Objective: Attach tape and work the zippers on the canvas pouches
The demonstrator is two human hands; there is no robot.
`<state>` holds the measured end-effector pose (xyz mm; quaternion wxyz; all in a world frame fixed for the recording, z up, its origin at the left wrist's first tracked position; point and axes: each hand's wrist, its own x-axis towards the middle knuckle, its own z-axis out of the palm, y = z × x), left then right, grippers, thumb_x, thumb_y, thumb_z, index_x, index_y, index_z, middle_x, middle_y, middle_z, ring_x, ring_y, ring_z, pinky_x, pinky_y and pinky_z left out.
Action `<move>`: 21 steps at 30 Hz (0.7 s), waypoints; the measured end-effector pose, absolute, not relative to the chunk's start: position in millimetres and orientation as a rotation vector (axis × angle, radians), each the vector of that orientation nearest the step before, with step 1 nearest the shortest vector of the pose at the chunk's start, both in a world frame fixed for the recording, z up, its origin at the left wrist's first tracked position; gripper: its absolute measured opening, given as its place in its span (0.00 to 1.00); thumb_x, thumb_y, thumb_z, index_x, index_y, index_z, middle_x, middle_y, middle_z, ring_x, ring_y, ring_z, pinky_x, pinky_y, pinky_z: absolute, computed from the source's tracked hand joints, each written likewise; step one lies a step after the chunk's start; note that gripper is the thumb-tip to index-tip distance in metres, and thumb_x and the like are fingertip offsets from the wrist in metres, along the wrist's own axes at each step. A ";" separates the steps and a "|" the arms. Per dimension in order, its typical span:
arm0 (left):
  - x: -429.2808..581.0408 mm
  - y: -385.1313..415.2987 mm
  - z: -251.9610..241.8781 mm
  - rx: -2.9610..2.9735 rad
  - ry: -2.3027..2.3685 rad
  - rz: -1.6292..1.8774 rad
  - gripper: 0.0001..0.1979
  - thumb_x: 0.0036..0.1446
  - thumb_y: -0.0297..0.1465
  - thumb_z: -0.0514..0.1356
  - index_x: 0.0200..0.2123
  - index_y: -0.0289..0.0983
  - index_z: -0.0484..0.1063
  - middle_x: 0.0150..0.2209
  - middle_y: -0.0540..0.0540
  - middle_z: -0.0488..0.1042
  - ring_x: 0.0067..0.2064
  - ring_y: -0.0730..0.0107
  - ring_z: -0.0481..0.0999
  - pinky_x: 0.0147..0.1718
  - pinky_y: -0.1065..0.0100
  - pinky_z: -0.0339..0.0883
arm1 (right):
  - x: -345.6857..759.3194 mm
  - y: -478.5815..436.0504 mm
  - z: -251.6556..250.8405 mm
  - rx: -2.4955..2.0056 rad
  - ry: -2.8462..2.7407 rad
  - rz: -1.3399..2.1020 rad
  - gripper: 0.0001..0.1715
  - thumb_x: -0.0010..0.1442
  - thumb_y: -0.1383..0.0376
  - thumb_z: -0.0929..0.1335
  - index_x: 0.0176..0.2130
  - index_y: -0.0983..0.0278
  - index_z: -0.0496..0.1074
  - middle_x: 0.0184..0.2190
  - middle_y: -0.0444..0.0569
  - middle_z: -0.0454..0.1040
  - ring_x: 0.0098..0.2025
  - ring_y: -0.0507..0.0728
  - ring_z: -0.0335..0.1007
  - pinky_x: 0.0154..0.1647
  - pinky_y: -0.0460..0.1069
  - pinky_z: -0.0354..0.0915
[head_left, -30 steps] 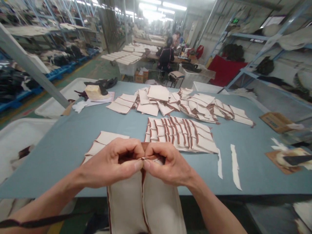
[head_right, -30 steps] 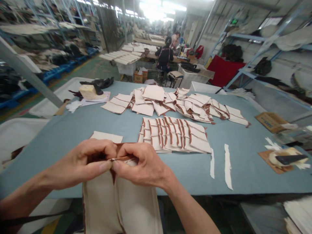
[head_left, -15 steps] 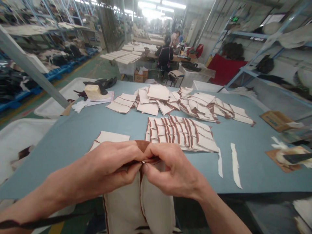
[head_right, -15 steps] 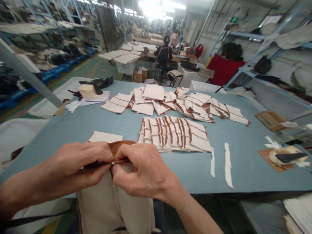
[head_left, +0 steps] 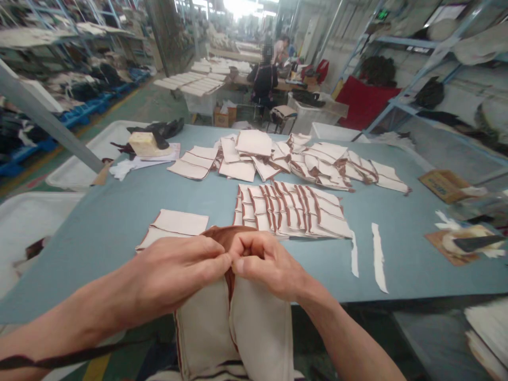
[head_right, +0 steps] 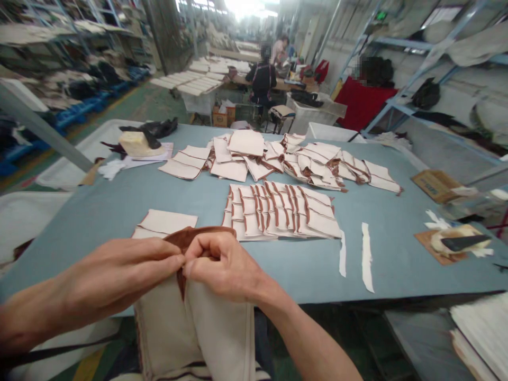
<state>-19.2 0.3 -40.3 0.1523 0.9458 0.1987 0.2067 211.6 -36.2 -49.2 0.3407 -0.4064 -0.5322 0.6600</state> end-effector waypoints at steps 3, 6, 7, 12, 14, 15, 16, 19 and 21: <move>-21.7 1.1 -34.2 2.472 0.560 0.647 0.09 0.74 0.26 0.59 0.50 0.42 0.77 0.38 0.52 0.85 0.35 0.74 0.83 0.36 0.78 0.70 | 211.5 -41.0 -43.3 -1.034 -1.536 1.526 0.06 0.54 0.63 0.68 0.28 0.60 0.66 0.22 0.37 0.62 0.24 0.49 0.53 0.24 0.45 0.51; -21.6 3.3 -23.5 2.323 0.655 0.479 0.05 0.72 0.31 0.63 0.41 0.42 0.78 0.30 0.57 0.80 0.29 0.76 0.76 0.29 0.77 0.64 | 211.0 -46.2 -37.3 -1.027 -1.732 1.171 0.05 0.55 0.69 0.67 0.28 0.61 0.67 0.23 0.37 0.65 0.25 0.49 0.58 0.29 0.45 0.57; -21.0 4.0 -20.5 2.298 0.669 0.406 0.08 0.73 0.32 0.61 0.39 0.41 0.78 0.29 0.57 0.79 0.29 0.75 0.75 0.29 0.77 0.63 | 210.5 -47.7 -36.8 -1.027 -1.785 1.053 0.05 0.55 0.70 0.67 0.29 0.60 0.67 0.23 0.37 0.65 0.25 0.49 0.59 0.31 0.45 0.58; -19.4 2.8 -19.0 2.317 0.732 0.262 0.15 0.76 0.36 0.55 0.36 0.40 0.77 0.32 0.53 0.78 0.33 0.71 0.75 0.34 0.72 0.63 | 207.4 -54.3 -44.7 -1.052 -1.939 0.574 0.06 0.58 0.72 0.67 0.32 0.61 0.70 0.26 0.40 0.73 0.28 0.50 0.65 0.32 0.46 0.58; -20.1 1.0 -23.2 2.376 0.729 0.310 0.14 0.75 0.33 0.55 0.34 0.40 0.75 0.31 0.53 0.76 0.32 0.71 0.73 0.33 0.70 0.60 | 208.2 -55.0 -46.0 -1.046 -1.954 0.522 0.07 0.60 0.72 0.67 0.33 0.61 0.72 0.27 0.42 0.76 0.29 0.51 0.68 0.33 0.46 0.60; -20.4 0.2 -25.7 2.393 0.716 0.350 0.14 0.73 0.31 0.55 0.33 0.40 0.73 0.30 0.54 0.74 0.31 0.72 0.71 0.32 0.70 0.58 | 209.5 -54.3 -45.0 -1.029 -1.945 0.555 0.07 0.62 0.72 0.67 0.33 0.61 0.72 0.27 0.42 0.76 0.29 0.51 0.69 0.34 0.46 0.61; -20.3 -0.5 -28.4 2.396 0.698 0.387 0.13 0.72 0.29 0.55 0.32 0.40 0.70 0.28 0.55 0.72 0.30 0.73 0.69 0.31 0.70 0.57 | 211.2 -53.0 -43.2 -1.015 -1.928 0.636 0.06 0.63 0.71 0.68 0.34 0.61 0.73 0.28 0.42 0.77 0.30 0.51 0.70 0.35 0.46 0.63; -16.7 -3.5 -37.7 2.309 0.670 0.528 0.12 0.66 0.25 0.56 0.28 0.40 0.64 0.25 0.57 0.64 0.27 0.74 0.62 0.28 0.70 0.54 | 217.3 -46.9 -37.9 -0.999 -1.844 1.074 0.07 0.66 0.65 0.69 0.34 0.61 0.75 0.28 0.41 0.76 0.30 0.50 0.70 0.34 0.44 0.64; -11.1 -8.2 -46.0 2.169 0.735 0.616 0.12 0.63 0.27 0.56 0.26 0.40 0.62 0.23 0.57 0.59 0.25 0.74 0.59 0.27 0.70 0.52 | 218.5 -44.4 -42.8 -0.971 -1.768 1.286 0.12 0.69 0.60 0.68 0.33 0.61 0.73 0.26 0.40 0.71 0.27 0.49 0.65 0.29 0.44 0.61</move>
